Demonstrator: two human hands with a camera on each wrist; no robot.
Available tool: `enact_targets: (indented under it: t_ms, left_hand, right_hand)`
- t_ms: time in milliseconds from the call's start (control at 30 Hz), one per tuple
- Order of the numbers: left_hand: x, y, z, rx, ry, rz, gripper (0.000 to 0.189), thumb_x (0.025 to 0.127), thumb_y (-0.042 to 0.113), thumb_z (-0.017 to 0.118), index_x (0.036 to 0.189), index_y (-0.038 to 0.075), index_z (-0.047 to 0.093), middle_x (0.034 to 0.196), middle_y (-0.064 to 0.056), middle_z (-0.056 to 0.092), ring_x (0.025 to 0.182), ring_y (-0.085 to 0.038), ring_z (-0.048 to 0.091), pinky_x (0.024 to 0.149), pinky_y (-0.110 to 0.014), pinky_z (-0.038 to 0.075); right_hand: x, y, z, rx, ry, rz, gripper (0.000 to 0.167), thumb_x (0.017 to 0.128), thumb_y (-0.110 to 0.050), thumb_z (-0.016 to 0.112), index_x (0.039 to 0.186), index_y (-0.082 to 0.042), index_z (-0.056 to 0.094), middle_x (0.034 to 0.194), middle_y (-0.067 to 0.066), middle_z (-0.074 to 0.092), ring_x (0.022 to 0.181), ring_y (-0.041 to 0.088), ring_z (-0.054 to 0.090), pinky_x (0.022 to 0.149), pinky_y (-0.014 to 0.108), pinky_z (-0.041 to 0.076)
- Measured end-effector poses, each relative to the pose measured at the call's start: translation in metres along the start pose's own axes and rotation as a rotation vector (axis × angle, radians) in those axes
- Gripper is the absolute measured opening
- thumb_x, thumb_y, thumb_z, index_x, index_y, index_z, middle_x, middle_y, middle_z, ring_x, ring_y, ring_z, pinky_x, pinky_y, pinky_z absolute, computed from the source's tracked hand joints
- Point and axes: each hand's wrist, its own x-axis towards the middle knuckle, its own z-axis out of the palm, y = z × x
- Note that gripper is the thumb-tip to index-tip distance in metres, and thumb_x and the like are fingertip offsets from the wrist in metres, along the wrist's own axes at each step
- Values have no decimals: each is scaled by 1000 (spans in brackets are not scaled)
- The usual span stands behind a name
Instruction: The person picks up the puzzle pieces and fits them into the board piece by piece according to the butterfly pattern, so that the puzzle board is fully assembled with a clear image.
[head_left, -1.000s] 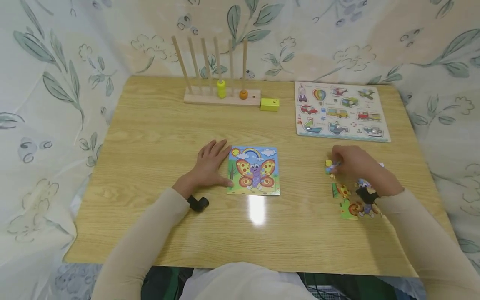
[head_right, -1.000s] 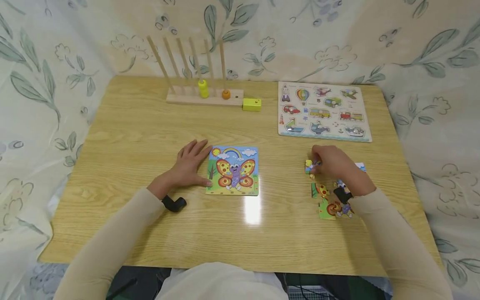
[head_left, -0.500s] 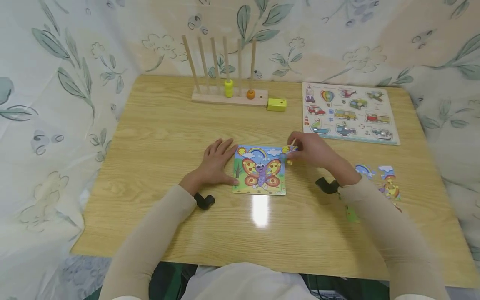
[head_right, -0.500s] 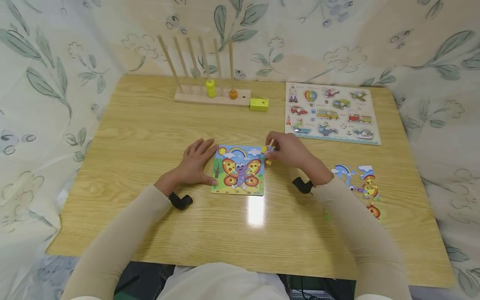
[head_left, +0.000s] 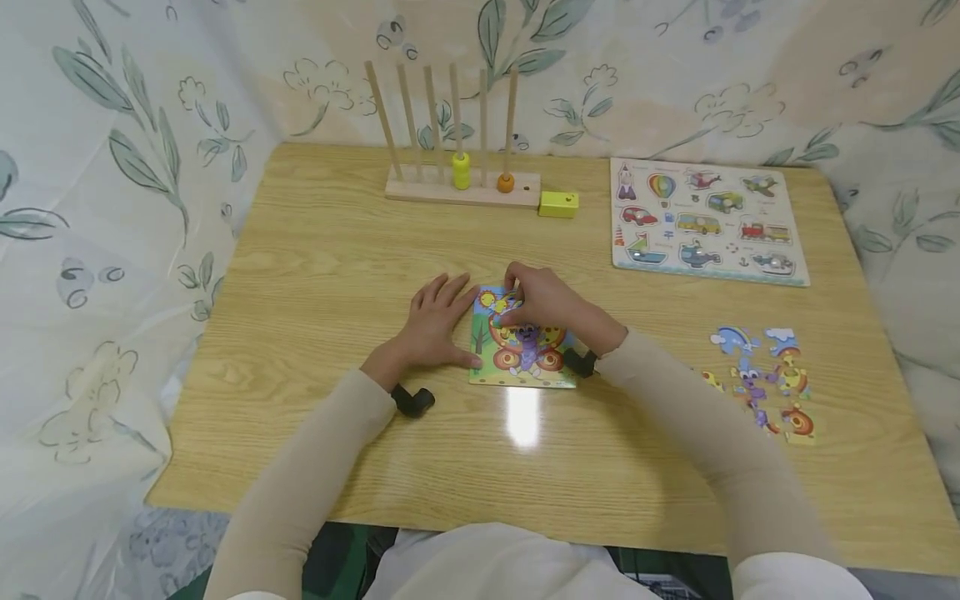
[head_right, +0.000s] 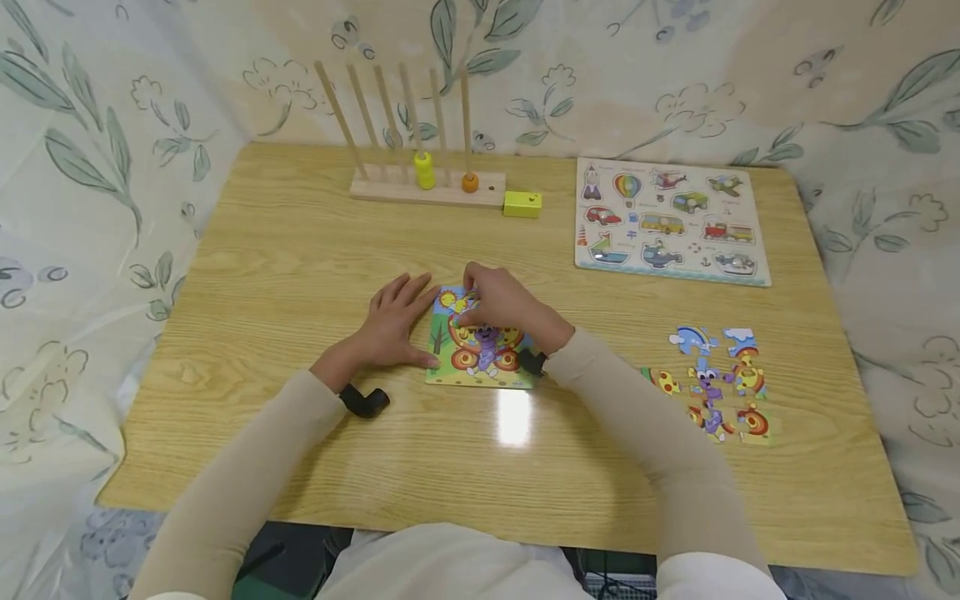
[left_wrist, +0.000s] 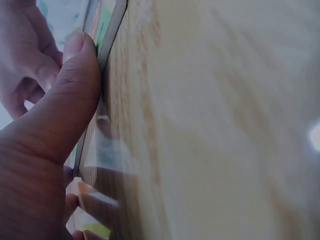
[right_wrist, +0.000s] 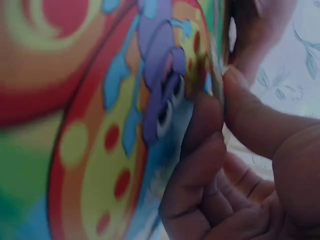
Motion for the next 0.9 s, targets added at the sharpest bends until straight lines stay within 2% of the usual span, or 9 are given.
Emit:
enact_targets:
  t_ms: [133, 367, 667, 900]
  left_hand:
    - [0, 0, 1, 14, -3, -1, 116, 68, 64, 75, 155, 17, 16, 163, -6, 2, 148, -35, -7, 117, -57, 1]
    - [0, 1, 0, 18, -1, -1, 116, 68, 64, 75, 155, 16, 16, 163, -6, 4, 148, -35, -7, 117, -57, 0]
    - [-1, 3, -2, 6, 7, 1, 115, 68, 62, 77, 155, 15, 17, 163, -8, 4, 148, -36, -6, 117, -58, 0]
    - [-3, 5, -3, 8, 11, -3, 115, 68, 61, 77, 155, 14, 18, 163, -9, 6, 148, -37, -5, 117, -58, 1]
  right_hand:
    - [6, -6, 5, -26, 0, 46, 54, 79, -33, 79, 112, -4, 48, 95, 17, 70, 78, 25, 67, 62, 29, 51]
    - [14, -14, 6, -113, 5, 115, 62, 77, -37, 80, 115, -4, 44, 81, 13, 62, 66, 22, 57, 56, 28, 47]
    - [19, -19, 2, -213, 18, 147, 67, 74, -42, 81, 115, -4, 45, 100, 19, 65, 86, 34, 66, 71, 41, 55]
    - [21, -18, 2, -193, 10, 178, 63, 74, -43, 81, 111, -4, 48, 96, 16, 64, 86, 32, 63, 72, 41, 54]
